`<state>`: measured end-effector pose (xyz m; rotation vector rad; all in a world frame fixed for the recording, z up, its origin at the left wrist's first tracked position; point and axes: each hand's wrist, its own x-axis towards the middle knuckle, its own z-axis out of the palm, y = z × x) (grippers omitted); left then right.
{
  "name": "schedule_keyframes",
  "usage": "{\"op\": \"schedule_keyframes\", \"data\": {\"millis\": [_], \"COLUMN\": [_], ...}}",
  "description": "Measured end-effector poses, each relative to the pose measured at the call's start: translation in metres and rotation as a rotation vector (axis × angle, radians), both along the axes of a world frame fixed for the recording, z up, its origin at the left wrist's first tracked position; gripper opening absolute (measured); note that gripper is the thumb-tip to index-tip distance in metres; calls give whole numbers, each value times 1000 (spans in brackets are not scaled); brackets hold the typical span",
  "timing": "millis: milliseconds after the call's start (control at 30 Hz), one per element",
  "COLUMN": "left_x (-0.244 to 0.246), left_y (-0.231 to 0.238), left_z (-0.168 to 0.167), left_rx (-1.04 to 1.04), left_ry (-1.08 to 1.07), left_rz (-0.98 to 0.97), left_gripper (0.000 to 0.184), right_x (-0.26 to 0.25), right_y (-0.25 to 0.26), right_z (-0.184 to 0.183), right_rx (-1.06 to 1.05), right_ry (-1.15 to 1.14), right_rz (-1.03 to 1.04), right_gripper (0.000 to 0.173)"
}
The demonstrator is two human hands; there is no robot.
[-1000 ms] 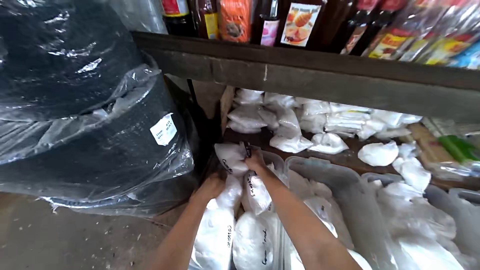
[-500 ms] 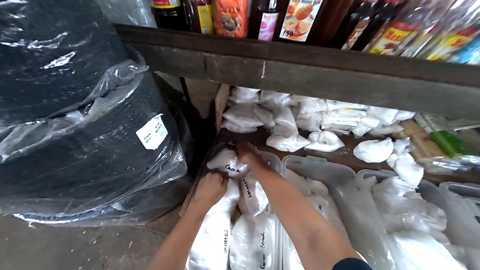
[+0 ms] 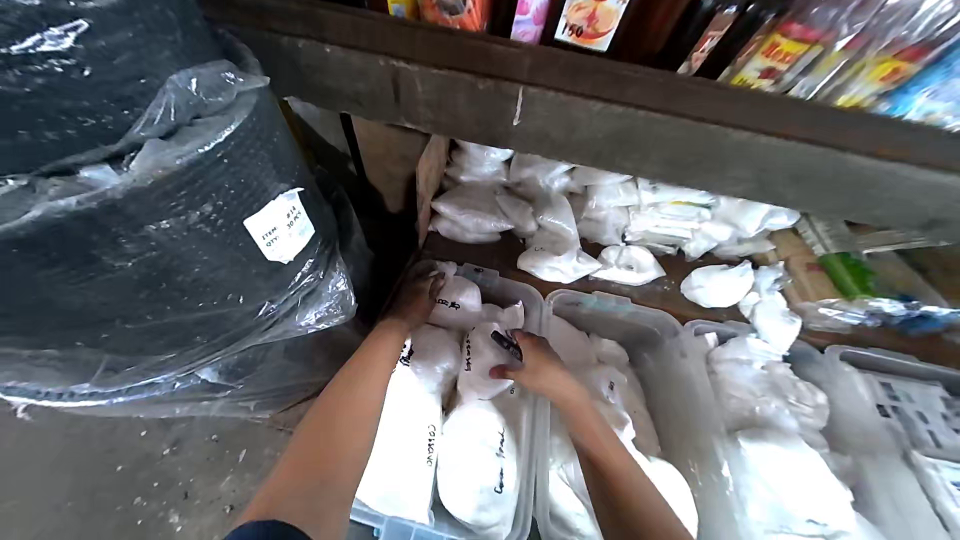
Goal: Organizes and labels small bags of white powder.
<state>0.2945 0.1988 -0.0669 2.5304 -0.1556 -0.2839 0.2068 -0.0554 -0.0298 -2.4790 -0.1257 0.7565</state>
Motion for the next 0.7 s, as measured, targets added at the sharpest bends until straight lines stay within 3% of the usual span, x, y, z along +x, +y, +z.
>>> {"op": "schedule_keyframes", "data": {"millis": [167, 300, 400, 500, 633, 700], "left_x": [1, -46, -90, -103, -84, -82], "left_y": [-11, -26, -52, -65, -64, -69], "left_z": [-2, 0, 5, 5, -14, -16], "left_rx": [80, 42, -71, -241, -354, -266], "left_ry": [13, -126, -182, -160, -62, -79], "left_rz": [96, 171, -68, -302, -325, -307], "left_gripper": [43, 49, 46, 44, 39, 41], "right_x": [-42, -49, -38, -25, -19, -22], "right_y": [12, -2, -4, 0, -13, -42], "right_z": [15, 0, 0, -3, 18, 47], "right_rx": [-162, -118, -93, -44, 5, 67], "right_ry": [45, -63, -130, -165, -69, -99], "right_rz": [-116, -46, 157, 313, 275, 129], "right_gripper": [60, 44, 40, 38, 37, 36]}}
